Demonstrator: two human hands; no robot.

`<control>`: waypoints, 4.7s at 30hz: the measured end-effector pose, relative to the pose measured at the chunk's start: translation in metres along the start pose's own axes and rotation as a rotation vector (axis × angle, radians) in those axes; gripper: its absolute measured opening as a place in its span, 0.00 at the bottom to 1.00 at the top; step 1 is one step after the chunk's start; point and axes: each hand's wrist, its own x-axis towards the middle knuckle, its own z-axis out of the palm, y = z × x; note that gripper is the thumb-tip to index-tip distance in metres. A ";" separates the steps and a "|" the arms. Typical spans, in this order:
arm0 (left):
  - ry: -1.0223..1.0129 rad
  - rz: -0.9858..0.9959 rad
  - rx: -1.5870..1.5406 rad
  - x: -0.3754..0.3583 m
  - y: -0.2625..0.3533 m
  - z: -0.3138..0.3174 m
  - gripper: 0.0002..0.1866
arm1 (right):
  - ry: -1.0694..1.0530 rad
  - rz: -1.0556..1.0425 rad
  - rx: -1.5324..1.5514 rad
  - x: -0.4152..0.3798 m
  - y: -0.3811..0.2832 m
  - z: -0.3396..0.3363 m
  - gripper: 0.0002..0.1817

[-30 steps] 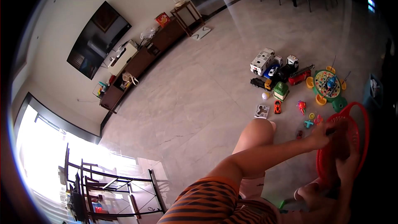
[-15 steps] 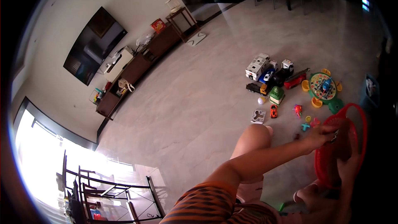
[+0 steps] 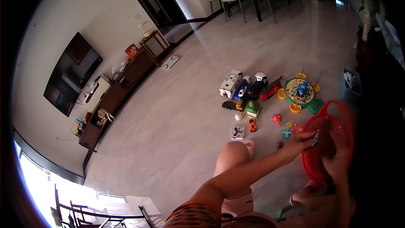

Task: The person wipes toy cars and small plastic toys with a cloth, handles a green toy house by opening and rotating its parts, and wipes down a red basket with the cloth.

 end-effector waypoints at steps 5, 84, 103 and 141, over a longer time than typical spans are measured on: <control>0.005 0.079 -0.100 0.012 -0.016 -0.006 0.18 | -0.177 -0.043 0.011 -0.012 -0.025 0.012 0.40; 0.115 0.338 0.198 0.003 -0.009 0.012 0.14 | -0.246 0.317 0.108 -0.017 0.079 0.004 0.30; 0.222 0.181 0.262 0.003 -0.018 -0.011 0.13 | -0.191 -0.115 -0.125 -0.015 -0.016 0.026 0.43; 1.087 -0.446 -0.441 -0.008 -0.199 -0.352 0.07 | 0.175 0.400 -0.177 0.022 0.055 -0.074 0.30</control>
